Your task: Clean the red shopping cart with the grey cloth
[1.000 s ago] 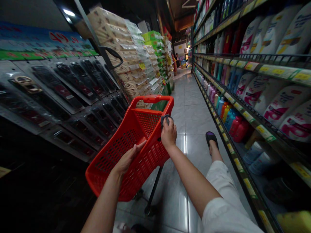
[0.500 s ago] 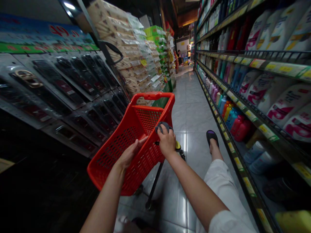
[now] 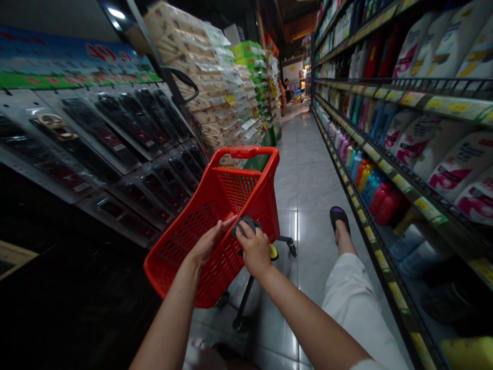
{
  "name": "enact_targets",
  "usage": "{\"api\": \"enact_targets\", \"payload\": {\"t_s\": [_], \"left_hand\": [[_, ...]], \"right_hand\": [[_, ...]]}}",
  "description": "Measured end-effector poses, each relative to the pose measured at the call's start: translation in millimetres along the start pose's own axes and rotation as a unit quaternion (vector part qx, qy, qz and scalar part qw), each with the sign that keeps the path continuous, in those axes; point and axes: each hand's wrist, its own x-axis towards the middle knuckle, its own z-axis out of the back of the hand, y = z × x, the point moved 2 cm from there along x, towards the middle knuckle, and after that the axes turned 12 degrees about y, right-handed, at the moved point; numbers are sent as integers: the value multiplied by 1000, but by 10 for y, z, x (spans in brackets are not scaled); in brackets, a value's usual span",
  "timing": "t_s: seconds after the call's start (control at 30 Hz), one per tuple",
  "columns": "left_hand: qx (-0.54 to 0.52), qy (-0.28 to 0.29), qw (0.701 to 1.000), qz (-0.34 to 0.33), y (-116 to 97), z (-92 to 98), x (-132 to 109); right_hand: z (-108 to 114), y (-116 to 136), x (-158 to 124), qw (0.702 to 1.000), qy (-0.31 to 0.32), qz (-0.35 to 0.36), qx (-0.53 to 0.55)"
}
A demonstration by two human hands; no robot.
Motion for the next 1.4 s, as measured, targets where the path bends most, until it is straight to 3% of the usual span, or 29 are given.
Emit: {"api": "enact_targets", "payload": {"t_s": [0.33,0.47,0.57,0.67,0.8,0.9,1.0,1.07,1.2,1.3,1.4], "left_hand": [[9,-6,1000,10,-21,-7,-16],[22,-5,1000,7,-29,-22,-37],[48,-5,999,-10,-50,-44,-54],[82,-10,996,-28,-95,-77,-95],[118,-19,993,-10,-141,-98,-182],[203,-46,978,-6,-159,-91,-173],[266,-73,961,-10,-150,-114,-41],[285,-62,956,-10,-130,-152,75],[265,-48,963,-14,-96,-188,201],[247,-56,967,-20,-90,-162,210],[246,-56,967,-22,-88,-135,217]], "right_hand": [[-87,236,-224,998,41,56,4],[-38,211,-226,995,51,88,-4],[-12,52,-134,995,27,93,10],[-40,-216,-10,994,-53,57,79],[-53,-638,131,951,-219,-48,214],[73,-827,272,931,-277,-72,227],[235,-858,455,942,-283,-53,172],[253,-849,536,953,-273,-56,117],[-17,-941,456,968,-231,-94,37],[-253,-1082,321,976,-199,-82,25],[-248,-1157,363,976,-209,-47,44]]}}
